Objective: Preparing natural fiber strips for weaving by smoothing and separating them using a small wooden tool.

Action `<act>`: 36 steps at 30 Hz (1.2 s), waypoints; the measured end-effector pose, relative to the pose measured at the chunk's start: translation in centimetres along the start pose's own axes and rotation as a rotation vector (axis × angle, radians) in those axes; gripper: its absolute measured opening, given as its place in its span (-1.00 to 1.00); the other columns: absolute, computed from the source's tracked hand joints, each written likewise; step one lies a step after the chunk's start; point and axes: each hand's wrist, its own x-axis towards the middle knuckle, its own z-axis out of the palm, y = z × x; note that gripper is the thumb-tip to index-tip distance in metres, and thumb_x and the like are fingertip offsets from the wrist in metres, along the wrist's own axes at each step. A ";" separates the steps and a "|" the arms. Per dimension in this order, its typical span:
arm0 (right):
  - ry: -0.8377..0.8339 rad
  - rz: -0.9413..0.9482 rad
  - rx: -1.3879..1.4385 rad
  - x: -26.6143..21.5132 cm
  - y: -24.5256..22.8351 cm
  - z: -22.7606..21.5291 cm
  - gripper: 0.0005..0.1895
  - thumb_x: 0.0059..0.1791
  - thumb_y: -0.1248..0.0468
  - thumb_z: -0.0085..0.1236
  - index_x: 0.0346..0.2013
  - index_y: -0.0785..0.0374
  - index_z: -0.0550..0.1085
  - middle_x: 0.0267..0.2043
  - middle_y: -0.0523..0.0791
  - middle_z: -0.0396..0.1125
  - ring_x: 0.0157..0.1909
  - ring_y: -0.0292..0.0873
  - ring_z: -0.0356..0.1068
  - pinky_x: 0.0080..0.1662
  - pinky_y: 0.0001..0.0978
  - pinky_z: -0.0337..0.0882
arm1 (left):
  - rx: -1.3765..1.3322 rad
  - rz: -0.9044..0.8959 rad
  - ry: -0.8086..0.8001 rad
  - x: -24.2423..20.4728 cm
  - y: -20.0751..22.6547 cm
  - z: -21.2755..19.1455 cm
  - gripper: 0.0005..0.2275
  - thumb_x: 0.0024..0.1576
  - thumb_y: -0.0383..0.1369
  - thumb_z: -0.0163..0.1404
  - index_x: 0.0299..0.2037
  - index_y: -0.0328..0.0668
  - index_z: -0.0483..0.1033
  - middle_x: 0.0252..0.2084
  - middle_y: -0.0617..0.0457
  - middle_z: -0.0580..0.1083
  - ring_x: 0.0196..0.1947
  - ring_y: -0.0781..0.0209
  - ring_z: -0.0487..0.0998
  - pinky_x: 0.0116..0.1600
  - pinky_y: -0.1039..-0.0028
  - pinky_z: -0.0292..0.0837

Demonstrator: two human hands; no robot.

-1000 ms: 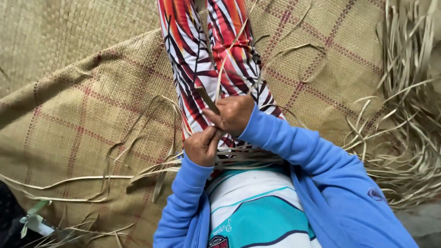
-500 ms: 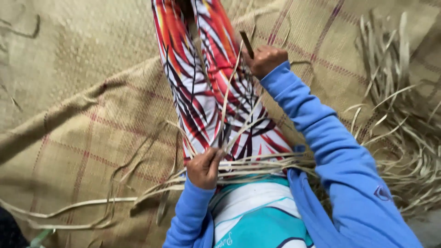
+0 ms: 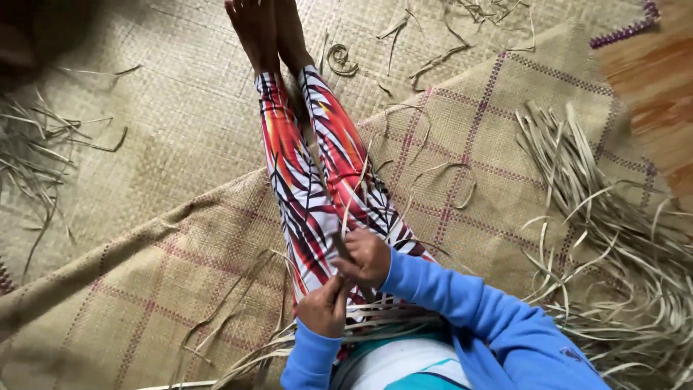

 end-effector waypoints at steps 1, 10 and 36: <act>0.002 -0.001 0.001 0.5 -0.9 -0.1 -0.63 0.06 0.25 0.11 -0.65 0.22 0.45 -0.58 -0.11 0.31 -0.46 -0.08 0.24 -0.27 -0.19 0.24 | 0.002 0.000 0.000 -0.2 -0.2 0.1 -0.83 0.09 -0.35 0.15 -0.13 -0.06 0.70 -0.60 -0.05 0.56 -0.77 0.07 0.40 -0.61 0.25 0.25; 0.055 0.062 -0.260 0.7 1.7 1.5 -0.54 0.06 0.18 0.20 -0.73 0.21 0.47 -0.67 -0.17 0.34 -0.77 -0.19 0.15 -0.66 -0.31 0.12 | 0.033 0.012 0.058 0.3 1.6 -0.7 -0.93 0.10 -0.40 0.13 -0.40 -0.14 0.57 -0.66 -0.03 0.49 -0.80 0.08 0.34 -0.61 0.24 0.20; 0.153 -0.114 0.092 -0.1 2.7 -1.6 -0.62 0.13 0.12 -0.09 -0.37 0.03 0.68 -0.19 -0.17 0.55 0.05 -0.03 0.42 0.16 -0.15 0.33 | -0.204 -0.072 -0.003 0.7 3.3 -2.8 -0.82 0.27 -0.22 0.05 -0.41 0.12 0.55 -0.64 0.18 0.54 -0.57 -0.05 0.60 -0.37 0.27 0.54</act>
